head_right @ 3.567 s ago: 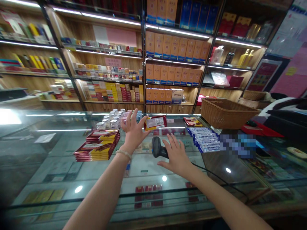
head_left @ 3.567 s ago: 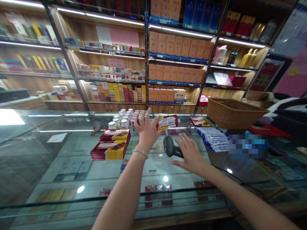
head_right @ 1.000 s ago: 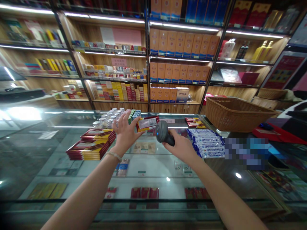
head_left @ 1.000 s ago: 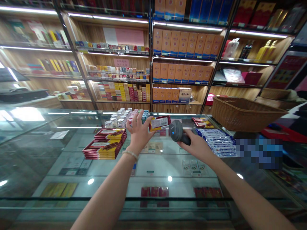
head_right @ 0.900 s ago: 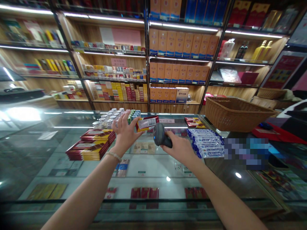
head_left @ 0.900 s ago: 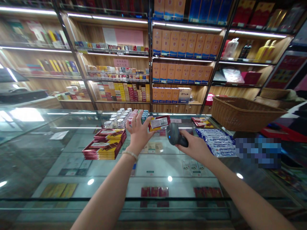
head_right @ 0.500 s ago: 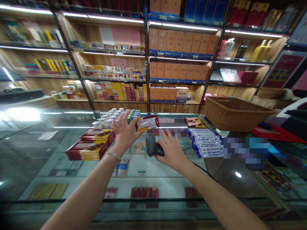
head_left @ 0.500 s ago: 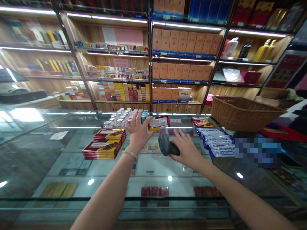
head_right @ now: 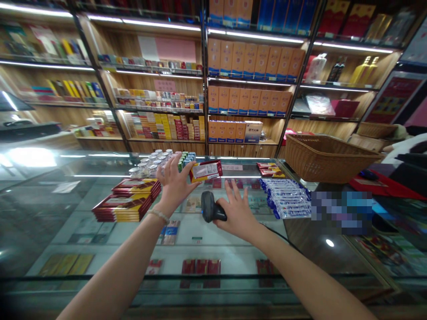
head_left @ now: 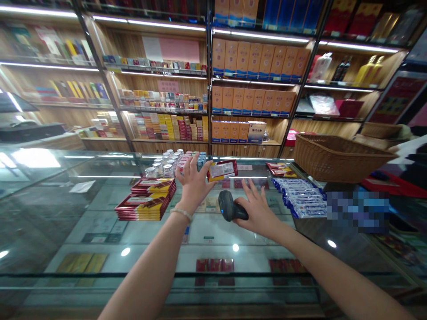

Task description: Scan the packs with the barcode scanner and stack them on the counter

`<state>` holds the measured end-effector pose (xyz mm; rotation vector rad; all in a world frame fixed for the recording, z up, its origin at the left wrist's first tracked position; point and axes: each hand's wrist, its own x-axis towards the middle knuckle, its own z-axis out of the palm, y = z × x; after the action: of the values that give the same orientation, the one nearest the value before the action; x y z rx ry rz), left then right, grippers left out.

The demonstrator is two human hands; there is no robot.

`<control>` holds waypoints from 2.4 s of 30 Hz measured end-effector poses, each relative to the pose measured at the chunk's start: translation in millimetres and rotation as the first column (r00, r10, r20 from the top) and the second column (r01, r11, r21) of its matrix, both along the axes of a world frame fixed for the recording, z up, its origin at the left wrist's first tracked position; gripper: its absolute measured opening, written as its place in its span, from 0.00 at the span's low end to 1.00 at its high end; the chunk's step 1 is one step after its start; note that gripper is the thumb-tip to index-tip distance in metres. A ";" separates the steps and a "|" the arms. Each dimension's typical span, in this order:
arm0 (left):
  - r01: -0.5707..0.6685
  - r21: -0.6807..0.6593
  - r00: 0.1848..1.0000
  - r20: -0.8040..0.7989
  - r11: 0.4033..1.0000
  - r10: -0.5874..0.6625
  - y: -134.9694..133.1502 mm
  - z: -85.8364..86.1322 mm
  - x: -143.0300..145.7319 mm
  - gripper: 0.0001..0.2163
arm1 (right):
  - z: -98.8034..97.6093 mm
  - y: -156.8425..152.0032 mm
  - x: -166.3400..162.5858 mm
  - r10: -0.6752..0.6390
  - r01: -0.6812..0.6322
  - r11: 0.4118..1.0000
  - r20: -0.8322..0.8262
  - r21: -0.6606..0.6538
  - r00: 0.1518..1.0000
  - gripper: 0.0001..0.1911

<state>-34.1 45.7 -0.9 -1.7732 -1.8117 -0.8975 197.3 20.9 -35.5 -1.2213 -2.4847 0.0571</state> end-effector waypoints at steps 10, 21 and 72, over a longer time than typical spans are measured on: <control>0.051 0.027 0.998 0.030 0.998 -0.052 -2.6 5.7 1.2 0.29 | 34.0 19.2 13.6 -0.104 0.104 0.994 -0.013 -0.029 0.994 0.38; 0.150 0.096 0.989 -0.026 0.984 -0.148 -7.1 9.9 8.9 0.30 | 45.1 75.3 14.3 -0.262 0.305 0.905 -0.176 0.297 0.949 0.46; 0.282 0.034 0.954 0.093 0.959 -0.284 -34.0 26.6 49.7 0.23 | 43.8 29.9 1.2 0.028 0.141 0.819 -0.284 0.556 0.958 0.30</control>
<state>15.6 11.7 25.7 -2.0429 -1.6227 -1.1248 198.5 50.8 8.3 -0.9413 -1.9936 -0.4719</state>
